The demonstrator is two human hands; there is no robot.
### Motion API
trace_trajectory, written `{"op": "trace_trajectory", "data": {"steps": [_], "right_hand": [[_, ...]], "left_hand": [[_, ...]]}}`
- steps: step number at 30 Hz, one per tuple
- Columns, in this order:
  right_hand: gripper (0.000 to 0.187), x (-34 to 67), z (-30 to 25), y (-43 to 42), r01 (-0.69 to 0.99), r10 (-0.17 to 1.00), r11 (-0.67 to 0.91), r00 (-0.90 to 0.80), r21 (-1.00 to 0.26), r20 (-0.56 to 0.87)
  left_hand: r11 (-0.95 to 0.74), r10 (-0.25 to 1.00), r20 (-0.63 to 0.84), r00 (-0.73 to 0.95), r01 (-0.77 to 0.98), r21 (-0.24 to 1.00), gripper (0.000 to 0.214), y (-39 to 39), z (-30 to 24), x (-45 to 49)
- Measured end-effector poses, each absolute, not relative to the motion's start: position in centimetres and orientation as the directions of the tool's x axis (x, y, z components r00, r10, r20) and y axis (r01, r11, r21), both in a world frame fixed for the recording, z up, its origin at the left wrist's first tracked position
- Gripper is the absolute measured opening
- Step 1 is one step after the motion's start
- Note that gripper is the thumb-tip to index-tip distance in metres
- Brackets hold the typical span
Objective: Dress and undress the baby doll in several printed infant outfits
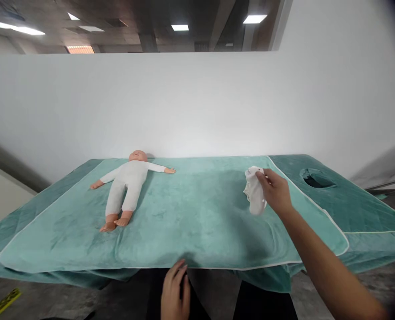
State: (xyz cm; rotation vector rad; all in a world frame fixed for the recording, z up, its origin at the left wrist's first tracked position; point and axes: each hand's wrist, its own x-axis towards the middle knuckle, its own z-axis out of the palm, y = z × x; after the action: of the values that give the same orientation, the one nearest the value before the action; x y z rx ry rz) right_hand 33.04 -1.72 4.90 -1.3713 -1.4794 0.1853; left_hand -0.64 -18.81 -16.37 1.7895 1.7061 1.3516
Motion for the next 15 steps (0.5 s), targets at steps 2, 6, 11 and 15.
{"op": "trace_trajectory", "data": {"steps": [2,6,11,15], "right_hand": [[0.033,31.5,8.6,-3.2,0.401,0.832,0.427,0.177,-0.811,0.525],[0.041,29.6,13.4,-6.0,0.030,0.871,0.490,0.005,-0.871,0.491],[0.049,28.1,15.0,-7.9,-0.051,0.890,0.456,0.017,-0.888,0.456],[0.047,28.2,14.1,-7.6,-0.023,0.926,0.370,0.090,-0.929,0.367]], "left_hand": [[-0.256,0.924,0.365,-0.113,0.528,0.810,0.033,-18.3,-14.2,1.7],[-0.272,0.928,0.338,-0.157,0.336,0.902,0.049,-15.8,-8.1,3.6],[-0.323,0.944,0.331,0.005,0.241,0.915,0.071,-13.0,-2.5,4.4],[-0.205,0.974,0.174,0.146,0.232,0.951,0.029,-12.7,-0.3,5.5]]}}
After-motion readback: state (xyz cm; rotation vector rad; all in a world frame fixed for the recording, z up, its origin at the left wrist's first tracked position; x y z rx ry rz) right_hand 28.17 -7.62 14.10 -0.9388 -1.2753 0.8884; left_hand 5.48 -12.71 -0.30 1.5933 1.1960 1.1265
